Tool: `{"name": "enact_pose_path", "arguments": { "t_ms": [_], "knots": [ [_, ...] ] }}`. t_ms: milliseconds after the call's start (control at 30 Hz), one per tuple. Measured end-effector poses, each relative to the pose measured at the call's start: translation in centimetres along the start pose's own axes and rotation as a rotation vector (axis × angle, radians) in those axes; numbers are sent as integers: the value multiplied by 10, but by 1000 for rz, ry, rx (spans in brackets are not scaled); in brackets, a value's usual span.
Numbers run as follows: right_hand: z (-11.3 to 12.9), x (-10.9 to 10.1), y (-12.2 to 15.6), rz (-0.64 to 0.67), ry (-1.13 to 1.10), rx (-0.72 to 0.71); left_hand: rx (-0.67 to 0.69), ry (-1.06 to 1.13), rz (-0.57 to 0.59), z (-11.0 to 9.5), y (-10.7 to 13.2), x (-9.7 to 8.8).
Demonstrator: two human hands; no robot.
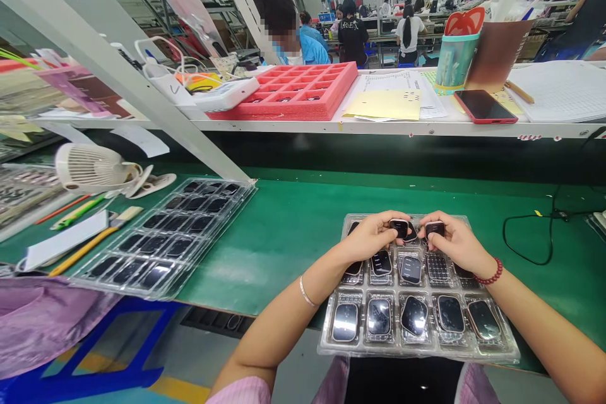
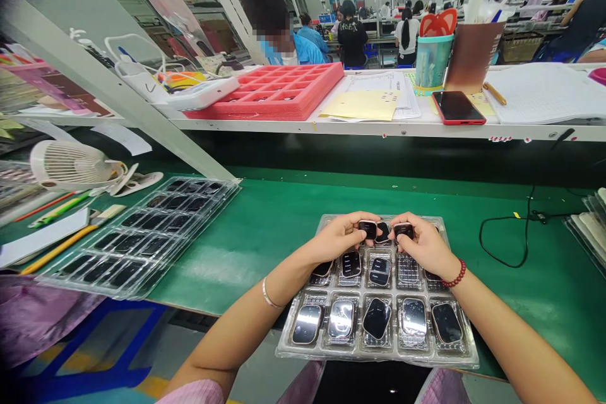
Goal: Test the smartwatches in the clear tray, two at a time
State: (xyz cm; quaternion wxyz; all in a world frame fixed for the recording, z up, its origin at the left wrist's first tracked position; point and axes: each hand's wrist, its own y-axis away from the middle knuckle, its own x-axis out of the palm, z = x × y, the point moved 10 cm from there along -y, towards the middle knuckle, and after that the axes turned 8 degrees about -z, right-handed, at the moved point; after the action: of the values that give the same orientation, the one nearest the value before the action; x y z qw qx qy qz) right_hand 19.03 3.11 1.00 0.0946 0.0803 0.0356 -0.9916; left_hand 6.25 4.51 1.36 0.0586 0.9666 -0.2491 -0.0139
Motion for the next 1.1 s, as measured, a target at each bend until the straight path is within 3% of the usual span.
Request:
{"name": "enact_pose_path", "arguments": {
  "t_ms": [567, 733, 833, 933, 1033, 1100],
  "knots": [
    [1, 0, -1, -15, -23, 27, 11, 82, -19, 1, -4, -5],
    [3, -1, -1, -30, -17, 0, -60, 249, -14, 6, -10, -7],
    [4, -2, -1, -42, -19, -11, -118, 385, 170, -16, 13, 22],
    [2, -5, -1, -51, -20, -13, -122, 477, 523, -61, 63, 75],
    [-6, -7, -3, -26, -126, 25, -163, 441, 876, -86, 113, 124],
    [-10, -8, -4, 0, -253, 68, -101, 437, 978, -96, 128, 140]
  ]
}}
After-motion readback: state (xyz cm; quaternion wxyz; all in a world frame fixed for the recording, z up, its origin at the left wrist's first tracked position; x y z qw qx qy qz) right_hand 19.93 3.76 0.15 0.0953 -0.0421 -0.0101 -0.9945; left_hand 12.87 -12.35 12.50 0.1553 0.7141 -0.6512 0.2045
